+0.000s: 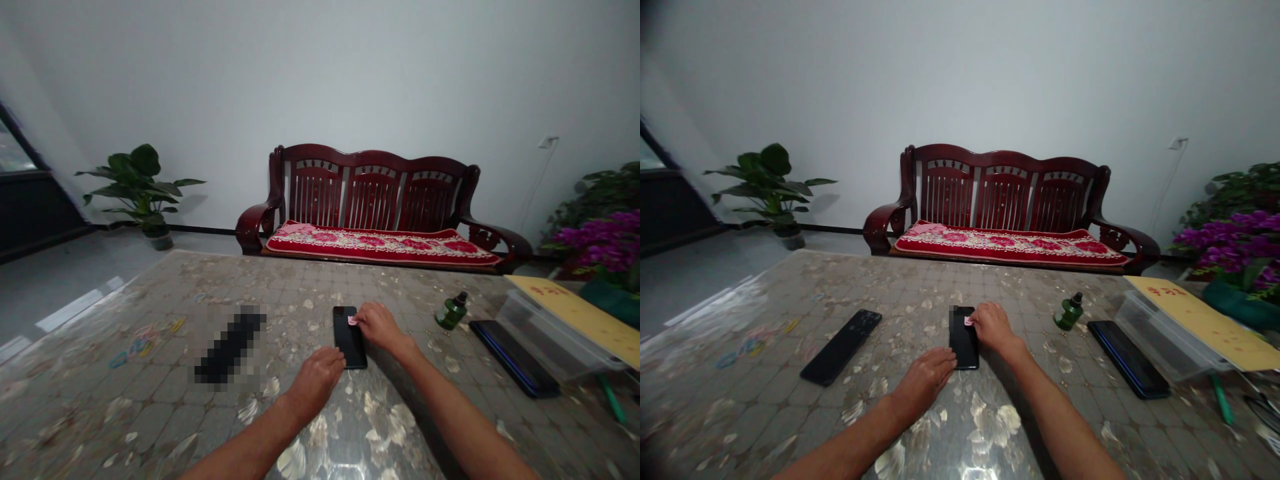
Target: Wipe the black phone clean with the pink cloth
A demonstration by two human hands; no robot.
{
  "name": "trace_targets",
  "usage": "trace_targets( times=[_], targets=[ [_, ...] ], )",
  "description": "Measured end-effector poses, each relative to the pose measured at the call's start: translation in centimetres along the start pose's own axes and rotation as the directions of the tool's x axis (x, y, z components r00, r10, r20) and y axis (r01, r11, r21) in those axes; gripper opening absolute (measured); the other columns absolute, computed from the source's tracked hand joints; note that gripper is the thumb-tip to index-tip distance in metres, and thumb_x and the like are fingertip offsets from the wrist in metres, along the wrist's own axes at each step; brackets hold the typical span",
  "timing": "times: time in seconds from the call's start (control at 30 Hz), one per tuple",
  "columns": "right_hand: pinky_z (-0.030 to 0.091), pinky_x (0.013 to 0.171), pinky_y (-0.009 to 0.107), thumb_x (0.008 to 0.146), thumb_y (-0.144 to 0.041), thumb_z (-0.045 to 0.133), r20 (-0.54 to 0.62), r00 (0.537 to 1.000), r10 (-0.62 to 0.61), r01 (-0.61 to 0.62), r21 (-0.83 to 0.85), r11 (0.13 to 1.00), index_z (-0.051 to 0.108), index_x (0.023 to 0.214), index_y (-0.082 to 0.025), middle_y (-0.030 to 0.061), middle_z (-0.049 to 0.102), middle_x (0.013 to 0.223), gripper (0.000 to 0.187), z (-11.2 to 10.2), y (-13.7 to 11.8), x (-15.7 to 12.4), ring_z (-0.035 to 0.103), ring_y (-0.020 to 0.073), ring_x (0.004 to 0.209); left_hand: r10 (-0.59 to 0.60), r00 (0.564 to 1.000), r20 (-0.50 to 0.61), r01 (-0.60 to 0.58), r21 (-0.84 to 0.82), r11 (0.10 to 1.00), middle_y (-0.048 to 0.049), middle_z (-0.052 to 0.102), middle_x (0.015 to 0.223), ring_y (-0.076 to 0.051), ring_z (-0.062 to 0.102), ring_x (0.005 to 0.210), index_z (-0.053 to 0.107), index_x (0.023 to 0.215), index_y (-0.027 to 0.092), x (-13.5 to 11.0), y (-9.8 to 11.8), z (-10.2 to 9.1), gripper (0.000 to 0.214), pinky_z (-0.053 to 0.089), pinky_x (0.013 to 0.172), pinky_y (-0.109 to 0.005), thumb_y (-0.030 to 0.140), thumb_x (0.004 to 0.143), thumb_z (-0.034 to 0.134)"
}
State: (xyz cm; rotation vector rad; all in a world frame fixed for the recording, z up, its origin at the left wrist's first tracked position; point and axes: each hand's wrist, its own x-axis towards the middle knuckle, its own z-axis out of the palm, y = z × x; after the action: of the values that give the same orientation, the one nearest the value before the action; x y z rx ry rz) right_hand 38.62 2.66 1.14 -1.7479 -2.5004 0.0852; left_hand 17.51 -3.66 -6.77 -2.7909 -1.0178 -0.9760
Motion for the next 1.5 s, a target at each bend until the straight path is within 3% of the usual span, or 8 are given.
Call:
trace_targets(
  times=[0.23,0.43,0.63,0.8,0.97,1.13,1.3,1.5],
  targets=[
    [0.035,0.086,0.03,0.095,-0.019,0.052,-0.003,0.998,-0.063,0.063,0.011,0.998,0.079,0.099,-0.025,0.0072,0.071,0.096,0.028,0.2,-0.4,-0.4,0.059,0.0212,0.1,0.005,1.0,0.012,-0.005,0.002,1.0,-0.0079,0.077,0.102,-0.02,0.073,0.1,0.072,0.101,0.017,0.1,0.1,-0.3,0.021,0.059,0.094,-0.038,0.011,0.095,0.053],
    [0.035,0.084,0.031,0.097,-0.019,0.05,-0.052,0.998,0.042,-0.044,-0.027,0.999,0.077,0.106,-0.024,0.0092,0.07,0.101,0.029,0.4,-0.3,0.3,0.059,0.0227,0.101,0.007,1.0,0.012,-0.008,0.006,1.0,-0.0077,0.077,0.103,-0.02,0.073,0.101,0.072,0.102,0.018,0.1,0.0,-0.2,0.022,0.06,0.094,-0.037,0.011,0.095,0.053],
    [0.035,0.085,0.03,0.093,-0.017,0.053,-0.023,0.998,-0.061,0.061,0.009,0.998,0.078,0.098,-0.024,0.0065,0.071,0.095,0.027,0.5,-0.4,0.1,0.06,0.021,0.098,0.017,1.0,0.0,-0.017,-0.012,1.0,-0.0075,0.077,0.102,-0.02,0.072,0.101,0.071,0.1,0.018,-0.1,-0.1,0.0,0.018,0.058,0.096,-0.039,0.011,0.094,0.056],
    [0.035,0.084,0.03,0.094,-0.017,0.051,-0.057,0.998,0.0,0.001,0.005,1.0,0.077,0.102,-0.024,0.0073,0.07,0.097,0.029,0.4,-0.7,0.0,0.059,0.021,0.099,0.023,1.0,0.005,-0.023,-0.001,1.0,-0.0079,0.076,0.103,-0.02,0.071,0.101,0.071,0.1,0.018,0.0,-0.1,-0.1,0.02,0.056,0.099,-0.04,0.011,0.095,0.053],
    [0.035,0.085,0.03,0.093,-0.017,0.052,-0.021,0.995,-0.101,0.101,0.03,0.994,0.078,0.098,-0.025,0.0058,0.07,0.096,0.028,0.5,-1.3,-0.3,0.059,0.0207,0.099,0.026,1.0,0.01,-0.026,0.006,1.0,-0.008,0.075,0.1,-0.019,0.071,0.096,0.071,0.095,0.017,0.3,0.2,-0.3,0.019,0.058,0.095,-0.038,0.012,0.095,0.054],
    [0.036,0.085,0.03,0.091,-0.016,0.053,-0.031,0.998,-0.059,0.06,0.03,0.998,0.078,0.1,-0.025,0.0059,0.071,0.097,0.028,0.5,-1.6,-0.4,0.059,0.0211,0.101,0.015,1.0,0.012,-0.015,0.001,1.0,-0.0075,0.075,0.1,-0.018,0.071,0.095,0.072,0.097,0.019,0.2,0.2,-0.3,0.023,0.057,0.096,-0.038,0.012,0.097,0.05],
    [0.036,0.084,0.03,0.091,-0.021,0.055,0.027,0.984,-0.179,0.178,0.022,0.984,0.079,0.099,-0.028,0.0053,0.071,0.095,0.026,0.7,-2.0,0.4,0.059,0.0215,0.098,0.03,0.999,-0.01,-0.03,0.012,0.999,-0.0074,0.075,0.098,-0.018,0.071,0.092,0.072,0.095,0.018,0.1,0.0,0.0,0.024,0.058,0.094,-0.037,0.012,0.098,0.048],
    [0.037,0.085,0.03,0.096,-0.02,0.049,-0.05,0.993,-0.107,0.108,0.001,0.994,0.078,0.103,-0.027,0.0069,0.071,0.099,0.03,1.1,-2.9,1.5,0.059,0.0213,0.1,0.034,0.999,0.003,-0.035,0.009,0.999,-0.0069,0.076,0.099,-0.018,0.071,0.094,0.072,0.097,0.018,0.2,0.0,-0.2,0.025,0.058,0.094,-0.037,0.011,0.097,0.048]
  ],
)
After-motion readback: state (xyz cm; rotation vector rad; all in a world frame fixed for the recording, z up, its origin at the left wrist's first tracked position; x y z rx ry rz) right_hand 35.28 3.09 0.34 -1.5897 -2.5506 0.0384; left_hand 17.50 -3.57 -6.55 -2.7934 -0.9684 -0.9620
